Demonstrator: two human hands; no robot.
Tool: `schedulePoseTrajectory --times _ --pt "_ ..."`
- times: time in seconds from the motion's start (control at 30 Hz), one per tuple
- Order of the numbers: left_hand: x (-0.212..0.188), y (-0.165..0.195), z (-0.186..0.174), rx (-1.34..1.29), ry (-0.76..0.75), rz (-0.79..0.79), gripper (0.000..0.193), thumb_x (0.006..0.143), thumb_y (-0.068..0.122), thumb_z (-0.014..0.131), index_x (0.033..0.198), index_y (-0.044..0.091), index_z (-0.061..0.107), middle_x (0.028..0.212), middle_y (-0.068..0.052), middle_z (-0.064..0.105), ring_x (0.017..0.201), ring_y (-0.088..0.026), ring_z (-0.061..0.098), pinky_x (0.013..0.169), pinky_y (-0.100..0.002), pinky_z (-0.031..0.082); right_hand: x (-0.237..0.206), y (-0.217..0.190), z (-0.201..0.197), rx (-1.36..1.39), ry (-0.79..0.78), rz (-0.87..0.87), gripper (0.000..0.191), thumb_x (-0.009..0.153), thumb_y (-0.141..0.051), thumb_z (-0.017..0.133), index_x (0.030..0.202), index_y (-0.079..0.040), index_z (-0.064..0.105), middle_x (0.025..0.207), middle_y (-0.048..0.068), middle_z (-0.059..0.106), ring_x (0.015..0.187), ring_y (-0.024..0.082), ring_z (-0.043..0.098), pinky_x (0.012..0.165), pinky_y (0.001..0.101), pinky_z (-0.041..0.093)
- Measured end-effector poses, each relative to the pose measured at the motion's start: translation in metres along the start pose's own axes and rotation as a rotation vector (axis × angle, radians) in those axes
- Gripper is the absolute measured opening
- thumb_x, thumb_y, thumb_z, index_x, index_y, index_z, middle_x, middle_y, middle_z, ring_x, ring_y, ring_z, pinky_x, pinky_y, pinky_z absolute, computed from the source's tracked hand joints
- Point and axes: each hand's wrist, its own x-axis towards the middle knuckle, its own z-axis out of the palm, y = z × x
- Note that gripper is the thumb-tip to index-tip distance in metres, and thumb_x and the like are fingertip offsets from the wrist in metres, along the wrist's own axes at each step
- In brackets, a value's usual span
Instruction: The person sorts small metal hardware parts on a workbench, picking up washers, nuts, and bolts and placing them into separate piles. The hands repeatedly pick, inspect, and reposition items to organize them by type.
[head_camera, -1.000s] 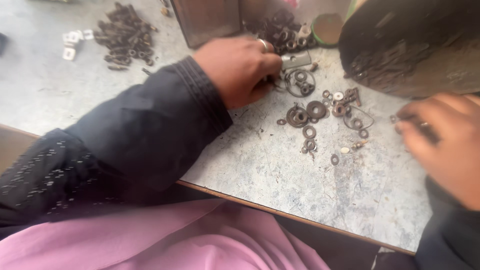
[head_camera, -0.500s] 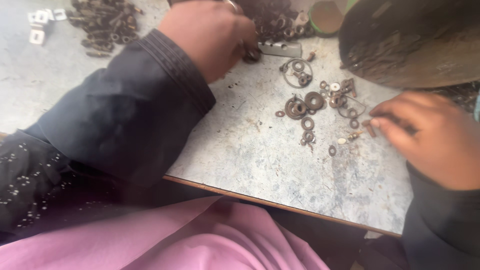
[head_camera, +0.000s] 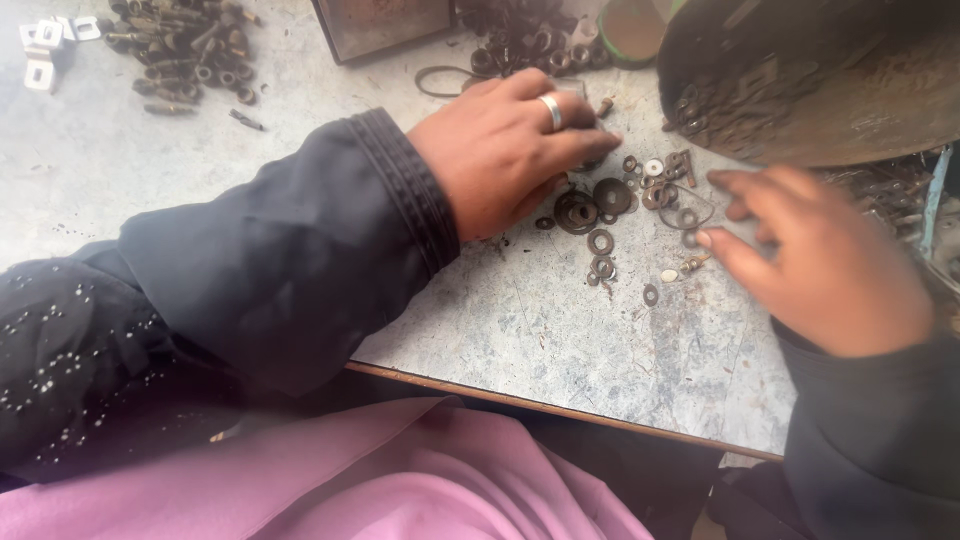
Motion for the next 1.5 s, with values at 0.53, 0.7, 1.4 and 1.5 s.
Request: schedulePoseTrajectory --times 0.53,0.7,1.4,1.5 --pt "-0.008 -0.015 -0.014 0.11 0.038 -0.102 0.031 0.085 0.013 0.08 0.115 0.011 0.072 0.112 -0.009 0.068 0.1 -0.03 0.06 0.084 -0.044 0.053 -0.004 -0.012 -0.001 -0.026 0.096 -0.204 0.032 0.093 -0.022 0.07 0.122 -0.006 0.07 0.108 0.013 0.068 0.093 0.031 0.065 0.081 0.0427 0.051" --pt "-0.007 -0.015 -0.013 0.06 0.011 -0.071 0.016 0.089 0.02 0.082 0.101 0.01 0.077 0.104 -0.007 0.069 0.098 -0.029 0.06 0.083 -0.043 0.054 -0.008 -0.001 -0.004 -0.12 0.067 -0.196 0.027 0.09 -0.027 0.071 0.11 -0.009 0.072 0.106 0.008 0.072 0.084 0.029 0.069 0.075 0.0412 0.053" --pt "-0.014 -0.037 -0.013 -0.048 0.1 -0.107 0.017 0.113 0.017 0.066 0.118 0.005 0.056 0.09 -0.012 0.067 0.084 -0.032 0.068 0.074 -0.044 0.055 -0.009 -0.003 -0.005 -0.076 0.045 -0.157 0.018 0.089 -0.02 0.072 0.102 -0.008 0.072 0.102 0.006 0.073 0.085 0.025 0.072 0.072 0.0387 0.054" --pt "-0.014 -0.037 -0.018 -0.137 0.195 -0.06 0.016 0.11 0.013 0.066 0.121 0.004 0.059 0.1 -0.012 0.071 0.09 -0.031 0.071 0.078 -0.042 0.058 -0.007 -0.004 -0.005 -0.073 0.022 -0.129 0.018 0.088 -0.02 0.072 0.102 -0.009 0.073 0.102 0.005 0.073 0.083 0.024 0.073 0.07 0.0383 0.054"
